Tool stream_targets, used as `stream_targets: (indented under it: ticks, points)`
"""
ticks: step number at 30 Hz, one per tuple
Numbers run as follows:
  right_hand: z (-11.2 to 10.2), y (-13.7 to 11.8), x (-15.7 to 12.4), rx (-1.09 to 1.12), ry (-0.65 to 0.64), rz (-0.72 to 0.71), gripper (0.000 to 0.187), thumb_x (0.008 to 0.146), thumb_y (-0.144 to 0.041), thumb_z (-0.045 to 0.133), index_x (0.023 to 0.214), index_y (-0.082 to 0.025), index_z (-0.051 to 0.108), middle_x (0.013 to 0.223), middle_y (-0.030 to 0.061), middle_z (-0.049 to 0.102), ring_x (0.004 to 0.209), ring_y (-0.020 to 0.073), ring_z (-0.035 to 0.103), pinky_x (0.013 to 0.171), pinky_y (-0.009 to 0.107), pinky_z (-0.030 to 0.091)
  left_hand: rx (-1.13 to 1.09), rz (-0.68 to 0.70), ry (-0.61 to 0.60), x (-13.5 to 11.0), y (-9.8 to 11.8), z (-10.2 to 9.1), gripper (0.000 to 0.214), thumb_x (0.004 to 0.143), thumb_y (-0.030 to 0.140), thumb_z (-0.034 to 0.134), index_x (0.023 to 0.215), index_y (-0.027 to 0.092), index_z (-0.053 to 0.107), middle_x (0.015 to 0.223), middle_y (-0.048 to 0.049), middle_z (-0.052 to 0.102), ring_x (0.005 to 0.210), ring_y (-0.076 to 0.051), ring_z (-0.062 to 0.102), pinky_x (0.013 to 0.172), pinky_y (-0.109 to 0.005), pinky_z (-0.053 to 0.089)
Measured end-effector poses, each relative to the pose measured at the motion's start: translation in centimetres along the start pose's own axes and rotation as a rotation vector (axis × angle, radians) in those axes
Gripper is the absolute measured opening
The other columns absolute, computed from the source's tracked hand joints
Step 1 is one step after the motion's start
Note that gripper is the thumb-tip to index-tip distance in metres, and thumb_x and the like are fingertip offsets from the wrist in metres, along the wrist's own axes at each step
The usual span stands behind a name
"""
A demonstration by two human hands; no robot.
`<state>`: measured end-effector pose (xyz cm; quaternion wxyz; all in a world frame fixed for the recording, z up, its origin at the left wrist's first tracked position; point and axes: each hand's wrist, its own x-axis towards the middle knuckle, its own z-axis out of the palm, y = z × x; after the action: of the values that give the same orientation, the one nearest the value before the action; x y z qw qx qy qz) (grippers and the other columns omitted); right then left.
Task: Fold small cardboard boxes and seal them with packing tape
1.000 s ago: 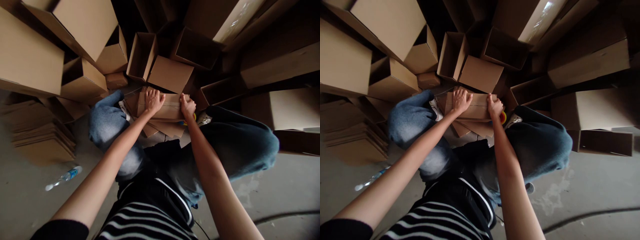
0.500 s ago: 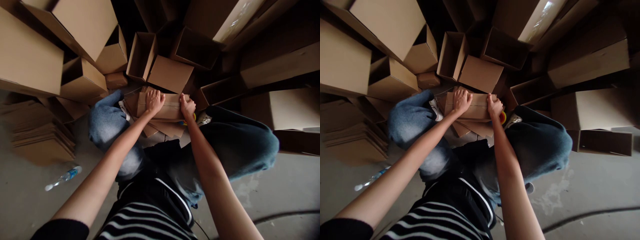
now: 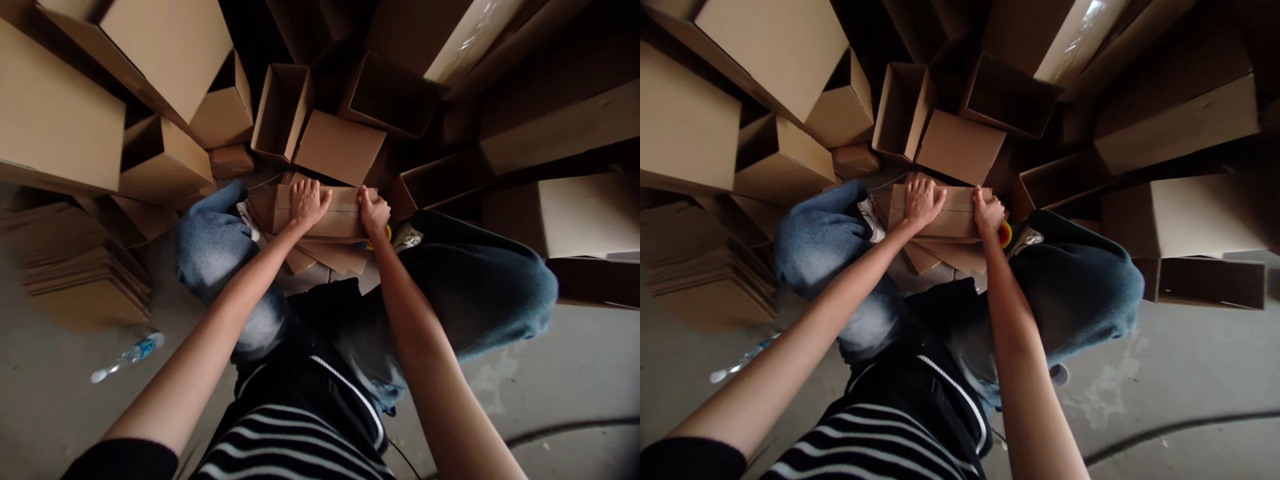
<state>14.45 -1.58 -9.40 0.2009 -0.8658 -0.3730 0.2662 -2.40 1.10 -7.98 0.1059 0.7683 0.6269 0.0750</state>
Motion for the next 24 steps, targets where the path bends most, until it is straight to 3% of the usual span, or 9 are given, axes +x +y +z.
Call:
stream_targets:
  ticks: [12,24]
  points:
    - [0.4,0.43,0.27,0.013,0.036,-0.017,0.07,0.094,-0.067,0.043,0.112,-0.006,0.072,0.105,0.0236,0.073,0.106,0.0345,0.069,0.092,0.045,0.05,-0.06,-0.008,-0.006,-0.04,0.14,-0.13,0.054,0.1,0.055,0.03,0.12,0.016,0.062,0.127,-0.0201,0.065,0.129,-0.036,0.051,0.114,-0.052,0.03]
    - [-0.25,-0.2,-0.06,-0.007,-0.012,0.004,0.072,0.095,-0.065,0.043,0.117,-0.002,0.069,0.112,0.0278,0.07,0.113,0.038,0.066,0.098,0.048,0.048,-0.025,0.002,0.024,0.04,0.12,0.12,0.047,0.102,0.05,0.032,0.114,0.017,0.064,0.123,-0.0183,0.067,0.126,-0.034,0.054,0.112,-0.051,0.033]
